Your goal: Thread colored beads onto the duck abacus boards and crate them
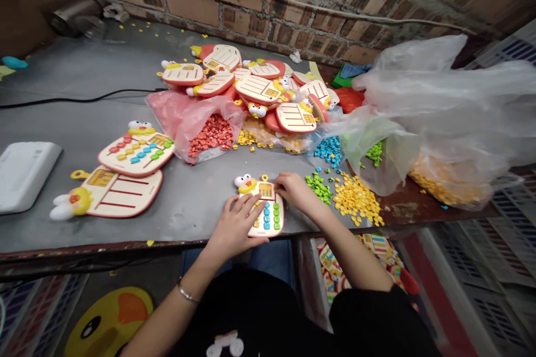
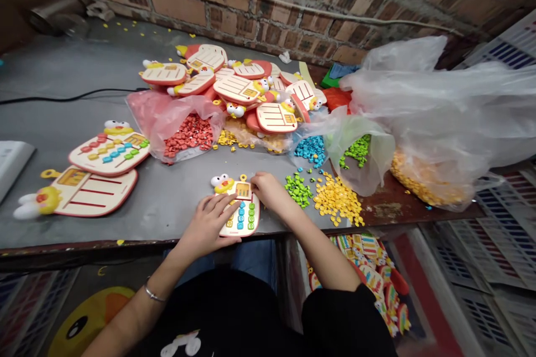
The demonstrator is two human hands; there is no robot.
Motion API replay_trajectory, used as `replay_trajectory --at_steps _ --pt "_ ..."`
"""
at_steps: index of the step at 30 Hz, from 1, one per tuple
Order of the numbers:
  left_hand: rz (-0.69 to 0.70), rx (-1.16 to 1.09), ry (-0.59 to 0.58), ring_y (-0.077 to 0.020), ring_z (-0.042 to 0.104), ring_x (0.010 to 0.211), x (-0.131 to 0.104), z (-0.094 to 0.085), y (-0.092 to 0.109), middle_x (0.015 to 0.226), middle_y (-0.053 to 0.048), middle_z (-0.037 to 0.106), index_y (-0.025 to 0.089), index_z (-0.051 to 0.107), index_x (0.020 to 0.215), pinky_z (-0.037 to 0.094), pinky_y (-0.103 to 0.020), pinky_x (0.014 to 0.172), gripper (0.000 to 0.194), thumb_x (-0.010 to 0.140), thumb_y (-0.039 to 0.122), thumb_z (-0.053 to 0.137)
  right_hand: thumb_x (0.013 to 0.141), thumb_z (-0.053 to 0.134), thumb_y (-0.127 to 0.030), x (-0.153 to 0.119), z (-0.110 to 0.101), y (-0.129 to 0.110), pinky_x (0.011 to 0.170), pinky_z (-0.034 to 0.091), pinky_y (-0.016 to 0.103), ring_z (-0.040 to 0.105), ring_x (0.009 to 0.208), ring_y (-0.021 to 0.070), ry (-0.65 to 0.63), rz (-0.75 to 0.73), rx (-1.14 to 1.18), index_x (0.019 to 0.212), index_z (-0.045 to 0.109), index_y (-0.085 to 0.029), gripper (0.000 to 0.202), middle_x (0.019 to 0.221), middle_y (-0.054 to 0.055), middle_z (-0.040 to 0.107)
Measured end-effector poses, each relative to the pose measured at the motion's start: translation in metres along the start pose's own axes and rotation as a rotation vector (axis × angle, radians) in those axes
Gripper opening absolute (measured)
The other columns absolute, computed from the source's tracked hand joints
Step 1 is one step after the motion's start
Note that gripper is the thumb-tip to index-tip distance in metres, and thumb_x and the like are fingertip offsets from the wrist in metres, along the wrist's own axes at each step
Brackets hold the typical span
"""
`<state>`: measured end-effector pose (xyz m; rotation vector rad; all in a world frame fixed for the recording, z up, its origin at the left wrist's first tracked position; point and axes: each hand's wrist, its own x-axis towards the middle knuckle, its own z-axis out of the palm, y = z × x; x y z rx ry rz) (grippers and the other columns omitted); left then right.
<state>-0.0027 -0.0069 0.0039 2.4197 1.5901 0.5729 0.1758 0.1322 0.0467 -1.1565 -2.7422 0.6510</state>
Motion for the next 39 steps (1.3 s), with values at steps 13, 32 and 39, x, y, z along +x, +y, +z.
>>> replay_trajectory --at_steps 13,32,39 --pt "0.022 0.001 0.019 -0.0313 0.040 0.130 0.001 0.000 -0.001 0.146 -0.011 0.044 0.019 0.049 0.136 0.025 -0.047 0.107 0.075 0.076 0.061 0.064 0.048 0.086 -0.024 0.058 -0.012 0.044 0.058 0.043 0.023 0.057 0.059 0.0129 -0.590 0.293 0.453 0.069 0.063 -0.015 0.032 0.061 -0.003 0.064" --pt "0.030 0.121 0.092 -0.0317 0.041 0.129 -0.002 0.002 0.001 0.145 -0.014 0.045 0.015 0.047 0.137 0.027 -0.047 0.105 0.075 0.078 0.057 0.064 0.067 0.078 -0.039 0.035 -0.016 0.030 0.057 0.045 0.019 0.054 0.058 0.0086 -0.411 0.387 0.946 0.074 0.069 -0.014 0.028 0.066 0.000 0.065" --pt "0.036 0.141 0.149 -0.0308 0.038 0.132 -0.006 0.005 0.001 0.146 -0.014 0.043 0.015 0.045 0.139 0.024 -0.045 0.110 0.075 0.079 0.055 0.063 0.079 0.063 -0.049 -0.004 0.010 0.014 0.052 0.040 0.021 0.049 0.055 0.0093 -0.164 0.395 1.091 0.077 0.064 -0.013 0.036 0.063 0.000 0.059"
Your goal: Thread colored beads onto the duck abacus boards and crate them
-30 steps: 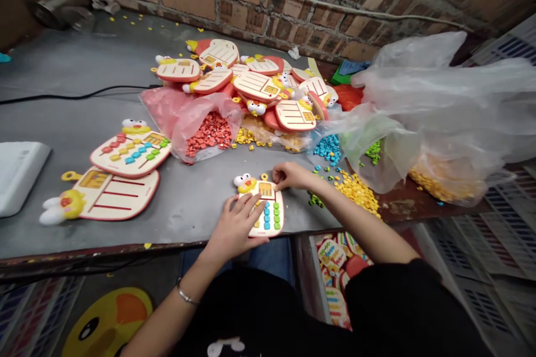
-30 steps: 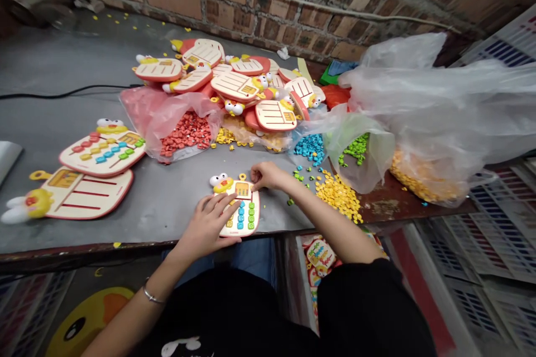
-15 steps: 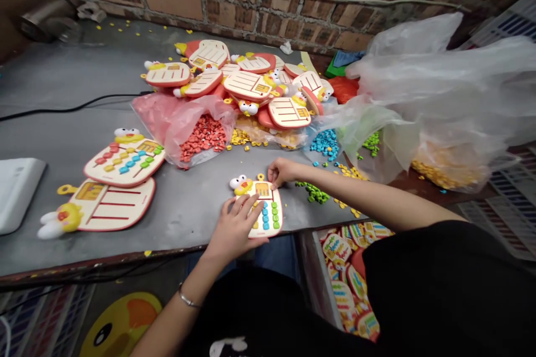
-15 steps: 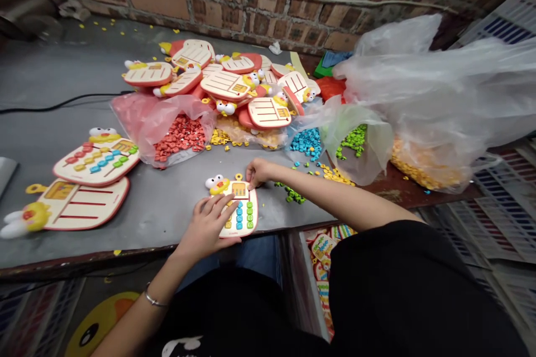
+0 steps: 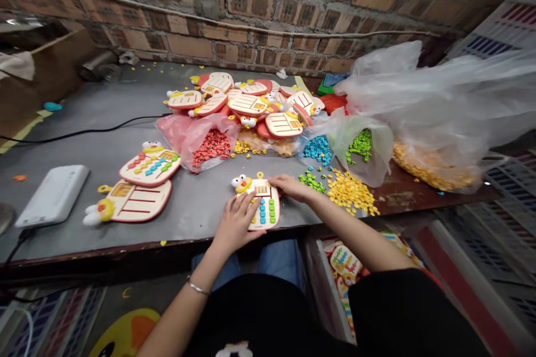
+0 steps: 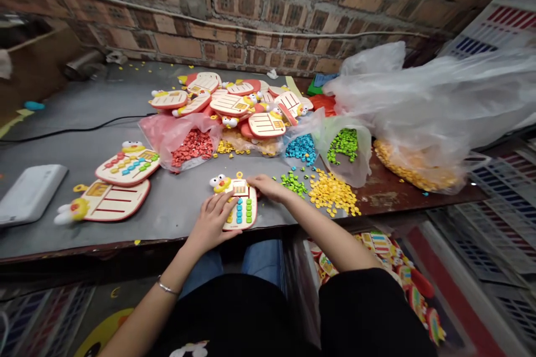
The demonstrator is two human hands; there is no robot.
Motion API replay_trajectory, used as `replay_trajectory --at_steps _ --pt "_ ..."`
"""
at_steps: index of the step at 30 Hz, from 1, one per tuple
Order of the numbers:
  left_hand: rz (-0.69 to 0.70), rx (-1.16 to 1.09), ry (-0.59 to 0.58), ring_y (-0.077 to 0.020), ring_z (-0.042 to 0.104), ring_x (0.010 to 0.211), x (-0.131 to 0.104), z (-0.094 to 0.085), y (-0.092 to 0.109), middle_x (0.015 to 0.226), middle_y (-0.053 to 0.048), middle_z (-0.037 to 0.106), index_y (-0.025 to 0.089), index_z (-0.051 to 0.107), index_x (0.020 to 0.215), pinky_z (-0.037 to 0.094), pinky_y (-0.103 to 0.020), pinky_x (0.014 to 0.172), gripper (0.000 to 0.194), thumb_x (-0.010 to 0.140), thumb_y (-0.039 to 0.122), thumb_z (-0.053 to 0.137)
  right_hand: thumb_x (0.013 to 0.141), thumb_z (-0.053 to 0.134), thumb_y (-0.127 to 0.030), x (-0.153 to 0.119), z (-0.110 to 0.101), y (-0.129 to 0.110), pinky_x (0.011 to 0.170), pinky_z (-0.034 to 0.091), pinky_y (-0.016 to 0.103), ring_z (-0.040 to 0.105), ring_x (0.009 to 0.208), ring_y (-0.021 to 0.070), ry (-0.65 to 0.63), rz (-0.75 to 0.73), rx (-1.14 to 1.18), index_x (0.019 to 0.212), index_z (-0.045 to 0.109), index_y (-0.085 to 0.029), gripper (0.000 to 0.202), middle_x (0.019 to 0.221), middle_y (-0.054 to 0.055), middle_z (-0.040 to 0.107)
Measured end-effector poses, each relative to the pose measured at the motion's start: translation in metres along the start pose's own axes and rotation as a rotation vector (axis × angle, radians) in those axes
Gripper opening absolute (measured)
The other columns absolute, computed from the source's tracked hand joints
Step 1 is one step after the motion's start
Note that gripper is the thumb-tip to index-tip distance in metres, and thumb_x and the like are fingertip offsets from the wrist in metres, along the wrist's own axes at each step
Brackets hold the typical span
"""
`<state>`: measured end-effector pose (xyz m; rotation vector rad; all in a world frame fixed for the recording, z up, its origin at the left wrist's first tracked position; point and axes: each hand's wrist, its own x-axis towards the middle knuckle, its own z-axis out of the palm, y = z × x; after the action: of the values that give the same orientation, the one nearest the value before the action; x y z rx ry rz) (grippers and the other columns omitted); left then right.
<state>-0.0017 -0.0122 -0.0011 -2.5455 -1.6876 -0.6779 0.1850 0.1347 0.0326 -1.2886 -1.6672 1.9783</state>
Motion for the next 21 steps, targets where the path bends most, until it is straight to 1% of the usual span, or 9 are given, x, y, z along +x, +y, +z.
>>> replay_trajectory --at_steps 3,6,9,13,15,18,21 --pt "-0.004 0.012 0.027 -0.0311 0.038 0.132 -0.001 0.001 0.000 0.146 -0.015 0.043 0.016 0.045 0.139 0.024 -0.046 0.110 0.075 0.078 0.056 0.064 0.079 0.058 -0.054 -0.004 0.012 0.010 0.054 0.039 0.022 0.049 0.058 0.0110 0.087 -0.175 -0.102 0.081 0.063 -0.013 0.040 0.068 0.000 0.060" --pt "0.014 0.018 0.082 -0.0304 0.037 0.132 -0.003 0.003 0.000 0.145 -0.014 0.044 0.018 0.045 0.140 0.022 -0.046 0.112 0.076 0.078 0.057 0.063 0.082 0.052 -0.056 -0.009 0.022 0.014 0.063 0.042 0.025 0.053 0.070 0.0150 0.239 -0.362 -0.210 0.083 0.064 -0.014 0.043 0.077 0.003 0.063" --pt "0.046 0.038 0.142 -0.0296 0.037 0.133 -0.006 0.004 0.000 0.144 -0.013 0.046 0.020 0.043 0.141 0.020 -0.045 0.113 0.075 0.079 0.056 0.062 0.086 0.046 -0.056 -0.019 0.034 0.016 0.071 0.043 0.027 0.056 0.078 0.0179 0.353 -0.462 -0.232 0.088 0.064 -0.016 0.044 0.084 0.004 0.064" --pt "0.091 0.059 0.173 -0.0290 0.034 0.134 -0.008 0.003 0.000 0.142 -0.015 0.046 0.020 0.043 0.141 0.019 -0.047 0.114 0.070 0.082 0.054 0.060 0.088 0.042 -0.058 -0.030 0.052 0.022 0.077 0.046 0.028 0.059 0.087 0.0205 0.395 -0.456 -0.144 0.100 0.059 -0.018 0.045 0.095 0.006 0.065" --pt "0.117 0.054 0.183 -0.0294 0.032 0.136 -0.010 0.002 0.000 0.143 -0.015 0.045 0.020 0.045 0.140 0.020 -0.048 0.113 0.069 0.082 0.053 0.060 0.088 0.041 -0.060 -0.034 0.061 0.024 0.077 0.048 0.029 0.059 0.087 0.0215 0.441 -0.440 -0.136 0.101 0.058 -0.019 0.047 0.094 0.006 0.065" --pt "0.164 0.023 0.210 -0.0323 0.026 0.139 -0.013 0.004 -0.002 0.147 -0.015 0.038 0.025 0.048 0.137 0.026 -0.050 0.111 0.070 0.076 0.057 0.066 0.087 0.040 -0.060 -0.043 0.072 0.028 0.077 0.049 0.031 0.060 0.086 0.0236 0.574 -0.447 -0.114 0.097 0.059 -0.019 0.046 0.091 0.007 0.065" --pt "0.182 -0.029 0.253 -0.0365 0.019 0.140 -0.018 0.008 -0.005 0.149 -0.015 0.033 0.026 0.052 0.132 0.031 -0.051 0.107 0.078 0.066 0.062 0.072 0.086 0.038 -0.059 -0.070 0.076 0.039 0.077 0.052 0.035 0.062 0.085 0.0260 0.728 -0.423 -0.022 0.093 0.060 -0.020 0.045 0.091 0.009 0.067"
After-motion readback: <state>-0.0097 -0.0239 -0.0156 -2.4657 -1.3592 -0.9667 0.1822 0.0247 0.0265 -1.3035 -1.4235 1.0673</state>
